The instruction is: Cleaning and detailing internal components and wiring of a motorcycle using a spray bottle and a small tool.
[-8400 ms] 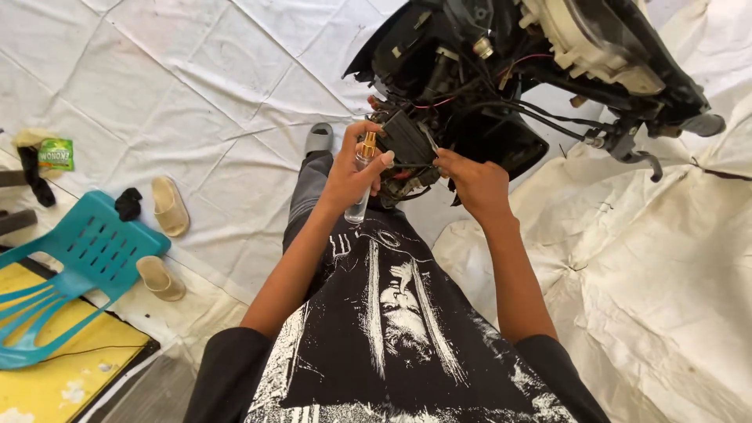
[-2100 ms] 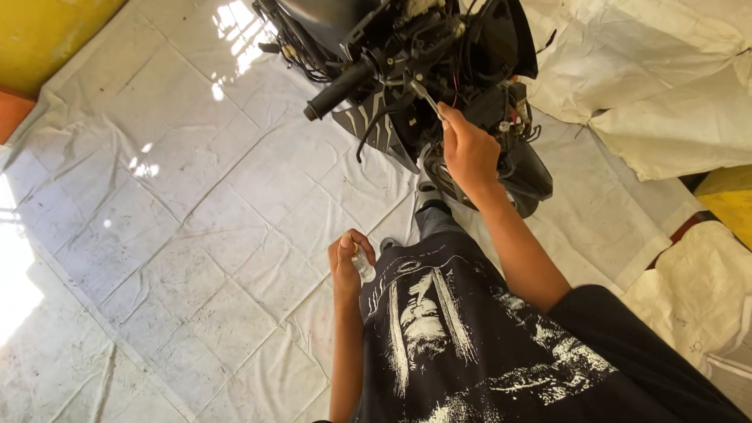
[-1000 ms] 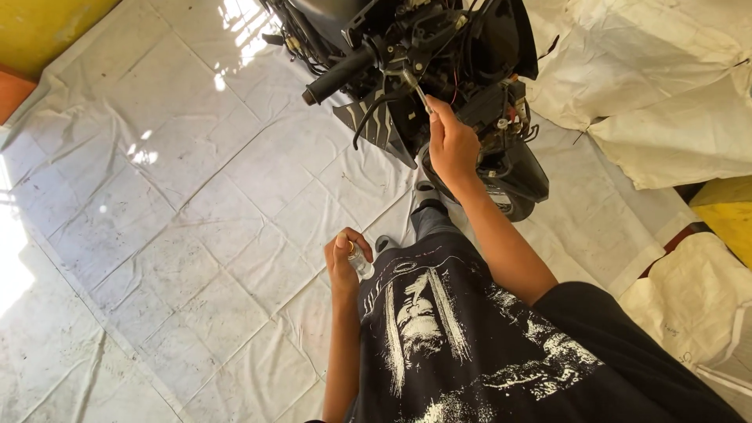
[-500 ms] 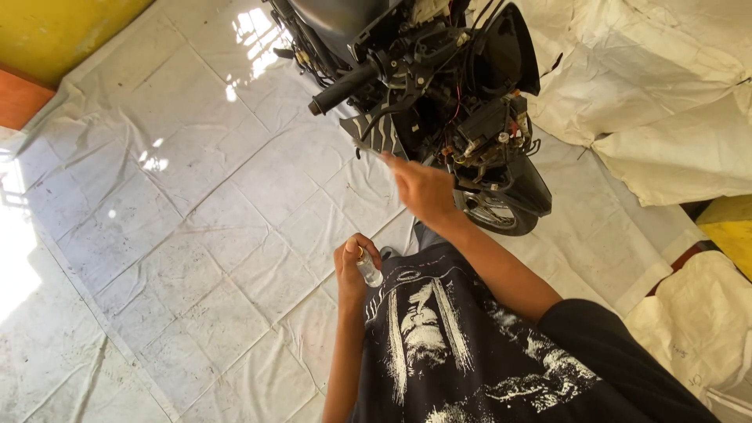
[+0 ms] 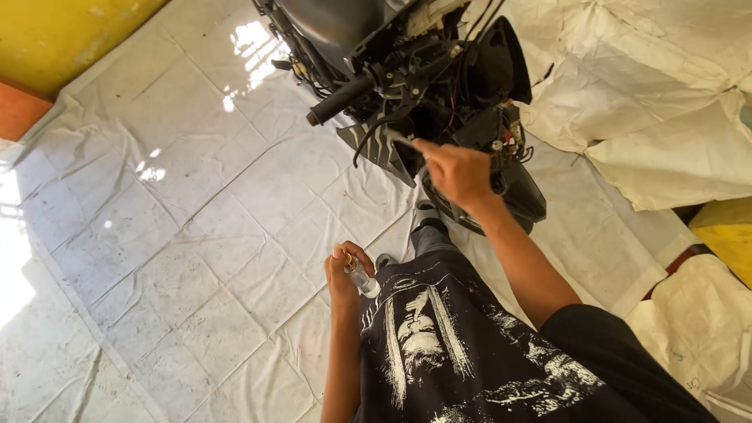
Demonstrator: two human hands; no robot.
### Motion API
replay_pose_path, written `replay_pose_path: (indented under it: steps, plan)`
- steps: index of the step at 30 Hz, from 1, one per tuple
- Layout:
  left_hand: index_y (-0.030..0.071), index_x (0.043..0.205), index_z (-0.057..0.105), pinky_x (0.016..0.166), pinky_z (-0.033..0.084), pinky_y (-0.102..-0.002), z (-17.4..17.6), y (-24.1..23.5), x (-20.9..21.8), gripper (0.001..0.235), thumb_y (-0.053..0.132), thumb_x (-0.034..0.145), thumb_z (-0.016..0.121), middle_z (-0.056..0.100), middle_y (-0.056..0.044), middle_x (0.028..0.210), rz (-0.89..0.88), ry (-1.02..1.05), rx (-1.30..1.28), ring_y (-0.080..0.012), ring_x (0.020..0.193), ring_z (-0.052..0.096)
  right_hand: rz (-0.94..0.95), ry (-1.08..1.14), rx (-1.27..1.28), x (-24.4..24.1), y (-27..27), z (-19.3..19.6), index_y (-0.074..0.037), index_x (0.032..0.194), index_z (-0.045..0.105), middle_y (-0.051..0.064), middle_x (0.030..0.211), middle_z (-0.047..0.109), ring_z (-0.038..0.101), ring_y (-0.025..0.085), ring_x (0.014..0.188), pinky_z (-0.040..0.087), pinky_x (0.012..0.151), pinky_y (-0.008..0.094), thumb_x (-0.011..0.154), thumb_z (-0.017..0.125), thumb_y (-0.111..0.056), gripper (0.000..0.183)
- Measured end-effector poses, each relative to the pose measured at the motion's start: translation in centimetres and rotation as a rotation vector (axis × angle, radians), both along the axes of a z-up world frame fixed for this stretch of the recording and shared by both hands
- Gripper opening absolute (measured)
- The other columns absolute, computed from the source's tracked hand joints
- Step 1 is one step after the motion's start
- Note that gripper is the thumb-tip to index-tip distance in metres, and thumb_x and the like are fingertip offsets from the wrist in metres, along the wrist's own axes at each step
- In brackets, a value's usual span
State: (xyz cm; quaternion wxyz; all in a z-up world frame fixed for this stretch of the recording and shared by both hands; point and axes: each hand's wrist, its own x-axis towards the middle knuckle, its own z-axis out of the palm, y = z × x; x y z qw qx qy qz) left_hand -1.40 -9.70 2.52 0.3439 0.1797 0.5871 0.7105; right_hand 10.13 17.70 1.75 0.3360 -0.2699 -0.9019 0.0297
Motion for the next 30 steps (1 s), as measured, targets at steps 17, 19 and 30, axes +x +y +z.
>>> replay_pose_path:
  steps: [17, 19, 30]
  plan:
    - [0.008, 0.062, 0.061, 0.041, 0.034, -0.024, 1.1, 4.4, -0.5, 0.072, 0.068, 0.097, 0.041, 0.053, -0.007, 0.041, -0.013, 0.070, -0.084, -0.0129, 0.037, 0.050, -0.184, 0.016, -0.093, -1.9, 2.8, 2.5, -0.026, 0.118, 0.078, 0.005, 0.069, 0.069, 0.066, 0.024, 0.055, 0.053, 0.050, 0.036, 0.099, 0.062, -0.015, 0.027]
    - [0.009, 0.060, 0.061, 0.041, 0.032, -0.023, 1.5, 6.0, -0.6, 0.071, 0.066, 0.098, 0.040, 0.053, -0.006, 0.040, -0.016, 0.100, -0.095, -0.0110, 0.037, 0.047, -0.167, -0.005, -0.062, -1.9, 3.9, 1.6, -0.030, 0.114, 0.078, 0.005, 0.066, 0.067, 0.066, 0.028, 0.054, 0.054, 0.049, 0.042, 0.096, 0.065, -0.019, 0.025]
    - [0.011, 0.060, 0.062, 0.044, 0.030, -0.024, 1.8, 13.1, -1.1, 0.066, 0.062, 0.098, 0.043, 0.054, -0.004, 0.042, -0.055, 0.243, -0.159, -0.0110, 0.041, 0.041, -0.073, -0.015, -0.305, -1.1, 8.0, 4.2, -0.030, 0.114, 0.072, 0.002, 0.074, 0.073, 0.073, 0.028, 0.068, 0.056, 0.057, 0.041, 0.100, 0.064, -0.027, 0.016]
